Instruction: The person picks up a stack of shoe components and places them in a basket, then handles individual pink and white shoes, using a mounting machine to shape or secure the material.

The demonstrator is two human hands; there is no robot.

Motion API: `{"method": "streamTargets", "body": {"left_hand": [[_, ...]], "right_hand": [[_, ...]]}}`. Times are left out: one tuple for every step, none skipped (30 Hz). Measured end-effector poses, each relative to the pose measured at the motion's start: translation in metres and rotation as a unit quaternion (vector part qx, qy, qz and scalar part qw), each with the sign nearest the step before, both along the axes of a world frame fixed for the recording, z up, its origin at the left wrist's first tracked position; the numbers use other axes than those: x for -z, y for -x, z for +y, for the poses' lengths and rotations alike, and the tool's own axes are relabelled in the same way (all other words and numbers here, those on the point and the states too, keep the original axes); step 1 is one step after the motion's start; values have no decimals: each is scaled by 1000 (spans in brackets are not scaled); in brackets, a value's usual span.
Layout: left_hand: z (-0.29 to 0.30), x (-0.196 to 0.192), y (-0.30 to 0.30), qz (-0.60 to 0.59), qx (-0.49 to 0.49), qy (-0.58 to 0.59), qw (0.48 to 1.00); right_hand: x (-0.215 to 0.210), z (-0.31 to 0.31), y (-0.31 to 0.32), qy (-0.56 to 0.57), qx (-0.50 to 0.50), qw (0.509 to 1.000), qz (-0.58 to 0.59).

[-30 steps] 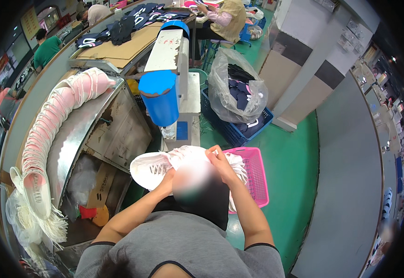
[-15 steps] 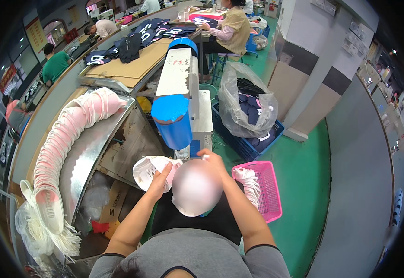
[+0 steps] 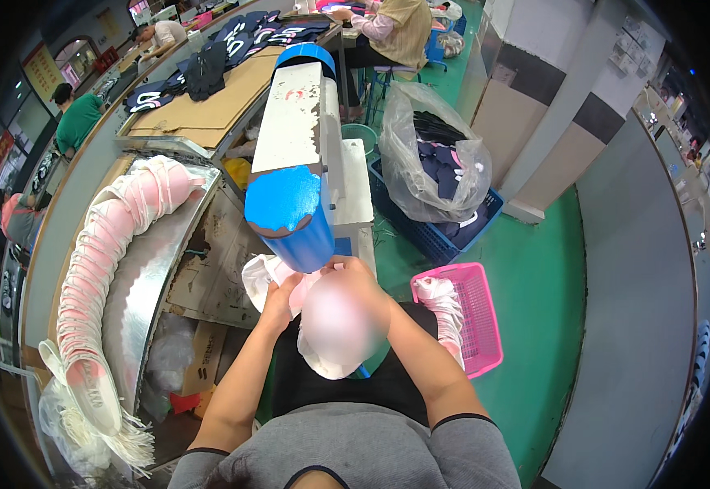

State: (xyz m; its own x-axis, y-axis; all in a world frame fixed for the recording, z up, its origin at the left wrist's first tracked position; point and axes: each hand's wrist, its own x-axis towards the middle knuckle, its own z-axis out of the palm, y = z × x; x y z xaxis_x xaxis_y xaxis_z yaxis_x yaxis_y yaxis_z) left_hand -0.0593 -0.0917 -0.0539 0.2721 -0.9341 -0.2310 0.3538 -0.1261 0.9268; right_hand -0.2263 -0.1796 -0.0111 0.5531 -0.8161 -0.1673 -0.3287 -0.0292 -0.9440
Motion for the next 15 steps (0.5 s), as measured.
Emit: {"method": "streamTargets", "body": {"left_hand": [[-3,9,-5,32,0,-9,999],[-5,12,-7,66,1,-20,998],[-9,15,-9,66,0,-25,997],[-18,16,-12,120,-8,-34,992],[-26,17,-12,176,-15,-47,983],[-33,19,-14,179,-18,-51,982],[-40,23,-18,242,-24,-79,967],[-49,23,-21,304,-28,-106,946],[-53,12,-27,338,-65,-139,929],[-48,-3,-37,369,-106,-168,908],[-34,-11,-42,366,-92,-111,919],[-15,4,-53,323,-111,-90,936],[10,-5,-44,224,-130,-63,964],[37,-31,-26,143,-111,-50,982],[65,-39,-8,108,-134,-32,985]], "right_hand": [[-1,-2,-1,-30,-1,1000,0],[-4,-5,-1,-36,-1,999,0],[-6,-9,-2,-66,-15,997,-20],[-10,-12,-3,-97,-28,994,-41],[-16,-13,-2,-122,-18,991,-61],[-9,-18,-2,-127,-20,990,-58],[7,-25,0,-120,-12,991,-51],[24,-33,3,-113,-3,993,-46],[42,-38,11,-96,29,992,-72],[38,-37,18,-70,56,994,-69],[36,-38,31,-90,95,990,-59],[33,-41,47,-105,136,984,-50],[52,-47,73,-138,179,970,-91],[69,-52,97,-167,223,951,-132],[62,-48,105,-166,273,934,-159]]}}
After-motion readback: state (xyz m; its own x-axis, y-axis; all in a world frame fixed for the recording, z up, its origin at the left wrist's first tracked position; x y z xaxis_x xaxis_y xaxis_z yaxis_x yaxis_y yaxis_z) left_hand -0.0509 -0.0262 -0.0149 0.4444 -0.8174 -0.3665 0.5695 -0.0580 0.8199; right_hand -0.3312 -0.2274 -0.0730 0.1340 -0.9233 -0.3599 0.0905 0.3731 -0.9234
